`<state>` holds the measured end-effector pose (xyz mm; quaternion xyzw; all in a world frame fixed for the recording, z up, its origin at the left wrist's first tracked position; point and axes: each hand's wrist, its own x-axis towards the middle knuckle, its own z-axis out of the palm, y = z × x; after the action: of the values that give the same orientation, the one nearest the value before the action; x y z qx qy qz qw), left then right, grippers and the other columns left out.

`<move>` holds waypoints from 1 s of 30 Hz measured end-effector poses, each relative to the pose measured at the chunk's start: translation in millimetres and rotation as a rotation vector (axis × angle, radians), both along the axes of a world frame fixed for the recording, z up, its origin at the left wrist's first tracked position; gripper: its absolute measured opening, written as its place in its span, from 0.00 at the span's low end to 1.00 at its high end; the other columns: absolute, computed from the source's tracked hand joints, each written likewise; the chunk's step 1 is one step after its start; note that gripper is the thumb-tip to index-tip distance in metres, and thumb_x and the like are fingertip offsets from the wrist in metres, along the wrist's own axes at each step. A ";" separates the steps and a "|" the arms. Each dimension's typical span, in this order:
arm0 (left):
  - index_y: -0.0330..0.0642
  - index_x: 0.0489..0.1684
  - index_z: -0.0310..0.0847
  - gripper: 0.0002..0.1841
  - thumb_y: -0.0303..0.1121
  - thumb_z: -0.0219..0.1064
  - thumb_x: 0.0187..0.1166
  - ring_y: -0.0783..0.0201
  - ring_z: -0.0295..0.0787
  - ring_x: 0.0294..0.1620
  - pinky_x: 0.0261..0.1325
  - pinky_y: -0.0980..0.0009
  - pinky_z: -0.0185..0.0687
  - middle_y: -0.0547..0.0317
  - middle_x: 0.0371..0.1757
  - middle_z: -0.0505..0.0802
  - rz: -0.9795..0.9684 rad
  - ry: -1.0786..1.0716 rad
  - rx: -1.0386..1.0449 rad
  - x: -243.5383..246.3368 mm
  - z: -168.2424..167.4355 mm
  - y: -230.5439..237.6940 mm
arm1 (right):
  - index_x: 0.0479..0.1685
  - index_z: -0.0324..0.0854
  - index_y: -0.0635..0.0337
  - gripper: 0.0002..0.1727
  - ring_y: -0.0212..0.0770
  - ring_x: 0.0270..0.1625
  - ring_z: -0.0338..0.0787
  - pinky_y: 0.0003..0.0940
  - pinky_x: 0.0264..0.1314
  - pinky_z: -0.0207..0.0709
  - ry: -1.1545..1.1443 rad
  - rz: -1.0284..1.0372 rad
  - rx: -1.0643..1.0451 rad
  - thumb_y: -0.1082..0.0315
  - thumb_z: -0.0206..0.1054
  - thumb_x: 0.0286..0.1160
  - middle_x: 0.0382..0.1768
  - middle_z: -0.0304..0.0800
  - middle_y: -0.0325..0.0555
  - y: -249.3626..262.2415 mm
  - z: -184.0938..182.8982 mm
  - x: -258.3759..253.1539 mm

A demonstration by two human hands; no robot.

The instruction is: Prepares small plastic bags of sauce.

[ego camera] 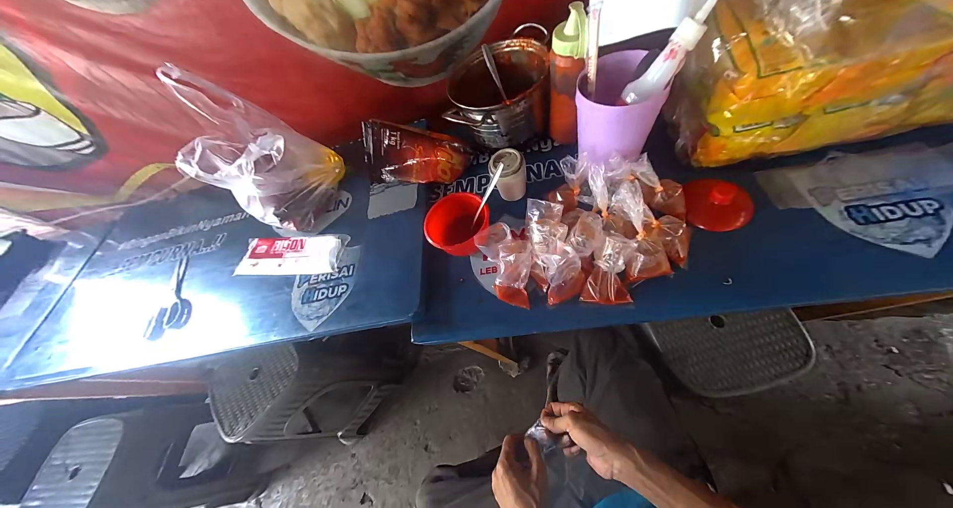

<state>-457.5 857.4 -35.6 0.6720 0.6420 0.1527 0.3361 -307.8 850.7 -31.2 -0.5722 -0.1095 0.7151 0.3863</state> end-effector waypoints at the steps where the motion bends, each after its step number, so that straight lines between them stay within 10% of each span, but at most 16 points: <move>1: 0.30 0.48 0.91 0.13 0.31 0.66 0.79 0.42 0.95 0.38 0.49 0.38 0.85 0.40 0.35 0.96 -0.003 -0.038 0.012 -0.3 -2.2 -0.9 | 0.45 0.78 0.57 0.05 0.27 0.24 0.72 0.23 0.27 0.64 -0.006 -0.007 -0.010 0.69 0.58 0.88 0.28 0.78 0.34 0.2 -1.4 -0.2; 4: 0.26 0.45 0.90 0.11 0.26 0.64 0.79 0.55 0.92 0.34 0.48 0.53 0.86 0.44 0.33 0.94 0.070 -0.251 -0.033 -1.7 -4.9 -2.9 | 0.44 0.80 0.61 0.07 0.28 0.28 0.74 0.24 0.31 0.66 -0.131 -0.007 0.111 0.69 0.58 0.88 0.29 0.79 0.36 -3.1 -13.9 -3.6; 7: 0.33 0.32 0.86 0.11 0.22 0.56 0.81 0.80 0.75 0.18 0.26 0.82 0.72 0.67 0.19 0.84 0.269 -0.639 -0.295 2.5 -3.9 0.3 | 0.44 0.80 0.67 0.10 0.29 0.34 0.77 0.27 0.43 0.72 -0.250 0.010 0.266 0.71 0.56 0.87 0.31 0.78 0.39 -5.6 -35.5 -7.3; 14: 0.48 0.28 0.75 0.21 0.33 0.35 0.84 0.76 0.75 0.16 0.22 0.80 0.70 0.67 0.19 0.83 0.364 -1.153 -0.749 -11.3 -20.3 1.0 | 0.40 0.80 0.63 0.09 0.28 0.31 0.77 0.26 0.42 0.74 -0.211 0.027 0.361 0.69 0.57 0.85 0.27 0.76 0.35 -0.1 -48.0 -11.1; 21: 0.47 0.30 0.84 0.15 0.36 0.53 0.84 0.80 0.69 0.17 0.22 0.83 0.67 0.72 0.20 0.81 0.079 -0.979 -0.737 -20.9 -13.0 14.7 | 0.36 0.79 0.63 0.09 0.26 0.27 0.74 0.24 0.37 0.71 -0.232 0.093 0.435 0.71 0.56 0.84 0.23 0.73 0.33 10.9 -31.3 -0.3; 27: 0.46 0.35 0.86 0.15 0.33 0.50 0.83 0.73 0.87 0.38 0.47 0.76 0.84 0.64 0.35 0.92 0.156 -1.250 -0.831 -11.0 5.2 10.4 | 0.37 0.79 0.62 0.09 0.24 0.26 0.73 0.23 0.36 0.72 -0.179 0.134 0.442 0.71 0.55 0.84 0.23 0.72 0.30 11.8 -10.0 11.0; 30: 0.45 0.39 0.86 0.15 0.37 0.51 0.84 0.76 0.84 0.29 0.35 0.80 0.80 0.63 0.35 0.92 0.096 -1.421 -0.866 -10.6 -8.3 8.0 | 0.33 0.77 0.56 0.10 0.24 0.23 0.72 0.21 0.31 0.70 -0.142 0.125 0.425 0.70 0.55 0.85 0.20 0.70 0.27 11.3 -13.0 11.3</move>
<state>-468.1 865.4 -43.9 0.1991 0.3070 0.2941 0.8829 -296.5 862.0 -44.2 -0.5189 -0.3197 0.6564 0.4447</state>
